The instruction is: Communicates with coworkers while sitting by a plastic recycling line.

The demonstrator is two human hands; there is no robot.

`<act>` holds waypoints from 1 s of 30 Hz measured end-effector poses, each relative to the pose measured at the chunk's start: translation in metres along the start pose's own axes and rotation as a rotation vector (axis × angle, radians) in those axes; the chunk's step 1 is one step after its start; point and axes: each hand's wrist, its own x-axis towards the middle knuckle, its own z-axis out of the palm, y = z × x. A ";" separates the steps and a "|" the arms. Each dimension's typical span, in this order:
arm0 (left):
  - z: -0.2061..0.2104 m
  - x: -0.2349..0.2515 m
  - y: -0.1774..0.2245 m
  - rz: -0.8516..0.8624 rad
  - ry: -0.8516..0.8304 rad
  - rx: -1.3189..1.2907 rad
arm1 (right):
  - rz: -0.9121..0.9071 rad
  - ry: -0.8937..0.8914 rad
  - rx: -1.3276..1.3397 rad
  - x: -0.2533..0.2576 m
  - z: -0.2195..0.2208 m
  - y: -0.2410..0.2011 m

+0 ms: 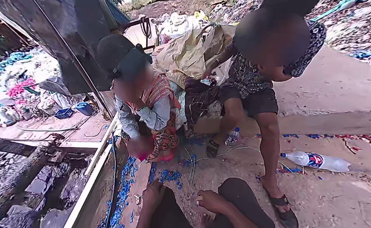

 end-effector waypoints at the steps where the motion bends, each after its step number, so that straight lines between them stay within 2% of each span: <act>1: 0.000 0.001 -0.001 -0.001 -0.005 -0.004 | 0.000 -0.005 -0.004 0.001 0.000 -0.001; 11: 0.010 0.012 0.016 0.026 -0.044 -0.047 | 0.036 0.004 0.006 -0.004 -0.004 0.009; 14: 0.012 0.015 0.031 0.102 -0.059 -0.058 | 0.035 0.016 0.010 -0.004 -0.005 0.005; 18: 0.013 0.015 0.055 0.112 -0.107 0.005 | 0.010 0.001 0.017 -0.004 -0.006 -0.007; 20: 0.015 0.017 0.052 0.087 -0.119 0.020 | 0.001 -0.002 0.029 -0.003 -0.004 -0.003; 26: 0.013 0.022 0.007 -0.080 -0.112 -0.022 | 0.083 0.010 0.054 -0.008 -0.007 0.034; 30: 0.014 0.022 0.014 0.006 -0.102 -0.055 | 0.056 0.024 0.074 -0.003 -0.012 0.012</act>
